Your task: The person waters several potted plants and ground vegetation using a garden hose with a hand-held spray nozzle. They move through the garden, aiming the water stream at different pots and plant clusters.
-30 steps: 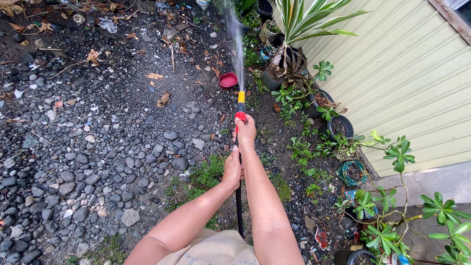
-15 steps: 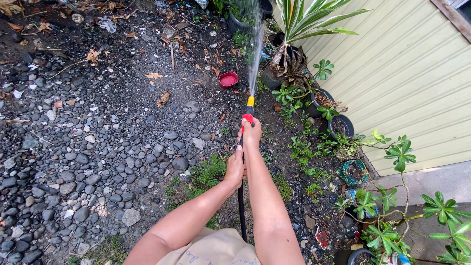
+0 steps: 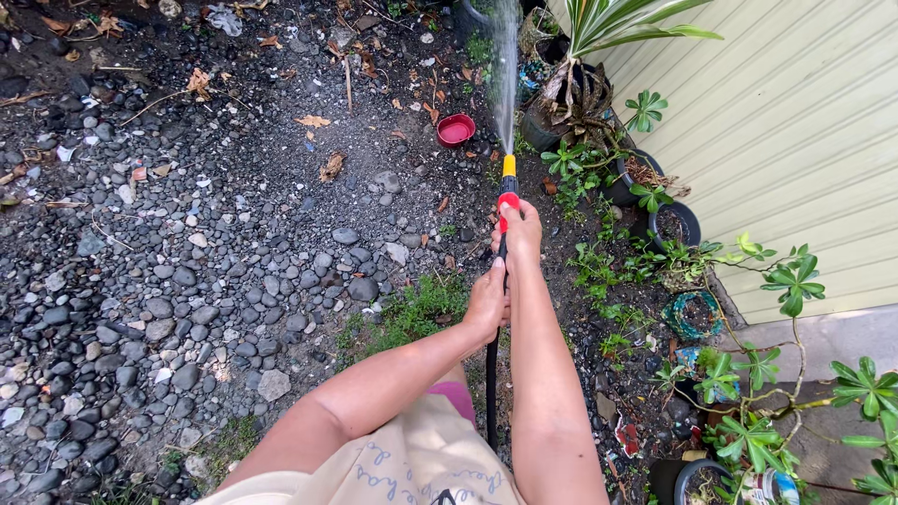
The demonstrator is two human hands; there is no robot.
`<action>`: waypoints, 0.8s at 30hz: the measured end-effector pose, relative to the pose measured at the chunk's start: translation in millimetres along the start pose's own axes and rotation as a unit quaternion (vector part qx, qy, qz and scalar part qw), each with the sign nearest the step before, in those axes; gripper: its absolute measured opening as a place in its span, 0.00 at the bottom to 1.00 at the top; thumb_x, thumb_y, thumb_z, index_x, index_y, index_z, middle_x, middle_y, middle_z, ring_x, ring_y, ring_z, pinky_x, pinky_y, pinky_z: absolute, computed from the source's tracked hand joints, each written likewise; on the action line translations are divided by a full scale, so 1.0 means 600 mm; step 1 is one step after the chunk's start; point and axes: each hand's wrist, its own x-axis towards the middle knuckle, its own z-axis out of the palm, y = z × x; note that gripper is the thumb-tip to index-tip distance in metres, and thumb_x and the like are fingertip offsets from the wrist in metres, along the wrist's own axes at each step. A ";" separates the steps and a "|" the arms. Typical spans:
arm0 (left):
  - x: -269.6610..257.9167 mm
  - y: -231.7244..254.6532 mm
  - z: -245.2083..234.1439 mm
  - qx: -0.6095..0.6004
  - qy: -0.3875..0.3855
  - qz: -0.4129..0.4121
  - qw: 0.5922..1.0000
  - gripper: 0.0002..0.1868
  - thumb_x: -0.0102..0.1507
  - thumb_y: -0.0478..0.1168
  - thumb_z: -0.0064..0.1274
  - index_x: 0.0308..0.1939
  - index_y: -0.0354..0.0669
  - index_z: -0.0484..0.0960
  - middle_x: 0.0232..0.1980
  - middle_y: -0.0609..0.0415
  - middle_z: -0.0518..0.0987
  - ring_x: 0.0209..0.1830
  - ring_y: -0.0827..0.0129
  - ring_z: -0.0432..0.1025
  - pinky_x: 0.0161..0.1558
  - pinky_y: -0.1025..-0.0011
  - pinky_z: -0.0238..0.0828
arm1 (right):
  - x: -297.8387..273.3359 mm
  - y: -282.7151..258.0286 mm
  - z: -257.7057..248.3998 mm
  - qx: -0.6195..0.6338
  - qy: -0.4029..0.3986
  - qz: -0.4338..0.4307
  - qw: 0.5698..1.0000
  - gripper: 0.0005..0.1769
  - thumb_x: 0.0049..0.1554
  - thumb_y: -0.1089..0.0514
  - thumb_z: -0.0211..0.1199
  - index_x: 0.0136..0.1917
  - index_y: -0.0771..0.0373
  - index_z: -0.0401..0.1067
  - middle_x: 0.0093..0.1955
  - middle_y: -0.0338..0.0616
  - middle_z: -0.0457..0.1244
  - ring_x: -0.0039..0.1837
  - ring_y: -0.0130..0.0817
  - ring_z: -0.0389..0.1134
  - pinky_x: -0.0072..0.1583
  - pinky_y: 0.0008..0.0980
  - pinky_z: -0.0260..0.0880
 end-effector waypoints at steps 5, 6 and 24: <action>0.031 -0.009 -0.012 -0.001 -0.023 0.023 0.999 0.26 0.72 0.65 0.34 0.34 0.50 0.67 0.20 0.65 0.60 0.11 0.79 0.51 0.15 0.74 0.43 | 0.018 0.010 -0.002 0.026 -0.020 -0.010 0.999 0.17 0.62 0.56 0.59 0.61 0.62 0.62 0.32 0.40 0.59 0.26 0.28 0.57 0.26 0.30 0.55; 0.037 -0.012 -0.015 -0.001 -0.015 0.017 1.000 0.26 0.72 0.66 0.34 0.34 0.50 0.67 0.20 0.65 0.60 0.11 0.79 0.51 0.15 0.74 0.43 | 0.024 0.017 -0.003 0.038 -0.032 -0.020 0.999 0.17 0.63 0.56 0.59 0.61 0.65 0.61 0.33 0.40 0.59 0.26 0.28 0.57 0.26 0.30 0.56; 0.181 0.061 -0.048 -0.014 0.008 -0.003 1.000 0.27 0.71 0.66 0.35 0.32 0.50 0.66 0.18 0.64 0.59 0.09 0.77 0.49 0.14 0.73 0.38 | 0.200 0.074 0.063 0.098 -0.012 -0.013 0.995 0.17 0.62 0.57 0.60 0.61 0.61 0.61 0.32 0.40 0.58 0.26 0.28 0.57 0.26 0.29 0.56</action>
